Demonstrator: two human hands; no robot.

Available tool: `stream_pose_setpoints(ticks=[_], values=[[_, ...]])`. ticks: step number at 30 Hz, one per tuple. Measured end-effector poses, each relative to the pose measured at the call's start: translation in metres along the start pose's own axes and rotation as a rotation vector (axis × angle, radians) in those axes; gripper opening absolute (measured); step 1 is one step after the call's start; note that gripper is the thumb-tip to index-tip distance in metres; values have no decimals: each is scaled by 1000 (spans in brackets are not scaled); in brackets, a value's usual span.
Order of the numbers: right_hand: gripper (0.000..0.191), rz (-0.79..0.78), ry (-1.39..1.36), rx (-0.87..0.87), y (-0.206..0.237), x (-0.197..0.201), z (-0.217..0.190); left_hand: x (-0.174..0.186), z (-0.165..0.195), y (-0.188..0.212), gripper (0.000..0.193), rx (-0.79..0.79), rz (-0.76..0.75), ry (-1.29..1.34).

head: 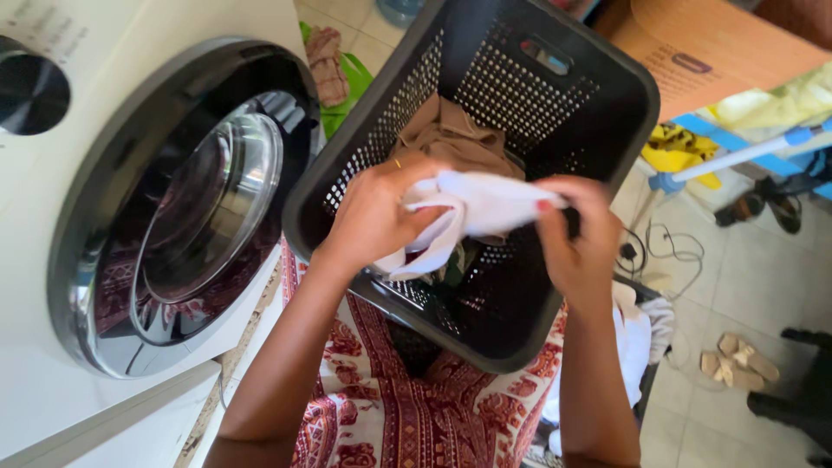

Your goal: The person sits beside a washing machine and folds clothes one at a time from a black laundry basket, smoothing and turning each garment over before setting it aside. Folded items accumulate on a pile next to the basket as the person works through the laundry.

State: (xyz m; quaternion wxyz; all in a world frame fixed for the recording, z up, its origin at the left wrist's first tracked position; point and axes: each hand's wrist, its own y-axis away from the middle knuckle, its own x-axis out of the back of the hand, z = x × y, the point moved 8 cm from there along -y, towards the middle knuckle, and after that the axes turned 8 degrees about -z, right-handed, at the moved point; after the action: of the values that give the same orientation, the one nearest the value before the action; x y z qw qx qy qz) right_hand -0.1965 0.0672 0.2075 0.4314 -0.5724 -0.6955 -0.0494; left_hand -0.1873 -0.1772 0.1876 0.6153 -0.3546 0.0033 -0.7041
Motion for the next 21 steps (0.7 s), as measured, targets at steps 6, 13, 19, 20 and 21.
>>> stream_pose_setpoints(ticks=[6,13,19,20,21], values=[[7,463,13,253,5,28,-8,39,-10,-5,23,154,274,-5],[20,7,-397,-270,-15,-22,52,7,-19,-3,19,210,199,-57],[29,-125,20,29,-32,-53,3,-3,-18,-12,24,165,160,246],[21,-108,64,-17,-38,-47,6,6,-19,-13,24,160,201,359],[18,-46,-27,-36,-43,-35,7,16,-21,-14,23,157,246,471]])
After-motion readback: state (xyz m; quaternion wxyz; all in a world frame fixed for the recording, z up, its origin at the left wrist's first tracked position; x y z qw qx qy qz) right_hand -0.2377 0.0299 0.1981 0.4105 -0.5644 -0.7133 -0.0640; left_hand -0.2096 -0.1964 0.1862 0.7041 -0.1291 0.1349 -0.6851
